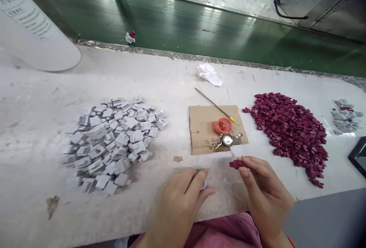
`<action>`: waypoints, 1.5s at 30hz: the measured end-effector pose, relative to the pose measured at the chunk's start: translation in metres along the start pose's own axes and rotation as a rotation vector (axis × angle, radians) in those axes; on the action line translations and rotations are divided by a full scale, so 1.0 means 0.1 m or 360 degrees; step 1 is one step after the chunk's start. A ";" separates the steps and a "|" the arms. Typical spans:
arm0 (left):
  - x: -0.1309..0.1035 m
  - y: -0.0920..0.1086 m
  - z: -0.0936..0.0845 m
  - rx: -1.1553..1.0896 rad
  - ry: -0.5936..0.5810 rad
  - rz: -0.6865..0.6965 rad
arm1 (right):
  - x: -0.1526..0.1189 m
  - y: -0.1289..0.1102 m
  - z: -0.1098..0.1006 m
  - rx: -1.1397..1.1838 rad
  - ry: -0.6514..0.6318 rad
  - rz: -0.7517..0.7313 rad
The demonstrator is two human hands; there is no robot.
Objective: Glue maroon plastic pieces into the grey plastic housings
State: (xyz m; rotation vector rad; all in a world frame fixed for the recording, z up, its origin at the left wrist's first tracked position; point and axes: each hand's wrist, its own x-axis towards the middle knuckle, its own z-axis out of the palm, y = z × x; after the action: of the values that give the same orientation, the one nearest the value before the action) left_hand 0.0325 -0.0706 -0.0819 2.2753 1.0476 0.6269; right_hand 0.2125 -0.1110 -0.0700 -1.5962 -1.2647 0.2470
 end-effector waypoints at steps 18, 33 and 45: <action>0.09 0.01 -0.05 -0.0409 0.0243 -0.0077 | -0.19 -0.08 0.05 0.0063 -0.0376 -0.0224; 0.09 0.02 -0.05 -0.0437 0.0264 -0.0306 | -0.19 -0.06 0.07 -0.0011 -0.0668 -0.0380; 0.05 -0.32 -0.26 -0.0437 0.0150 -0.0045 | -0.16 -0.07 -0.07 -0.0297 -0.0499 -0.0304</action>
State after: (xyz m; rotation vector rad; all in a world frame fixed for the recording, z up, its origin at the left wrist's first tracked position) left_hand 0.0024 -0.0419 -0.0823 2.0071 0.9697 0.8199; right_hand 0.2066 -0.1287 -0.0682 -1.6219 -1.7141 0.2725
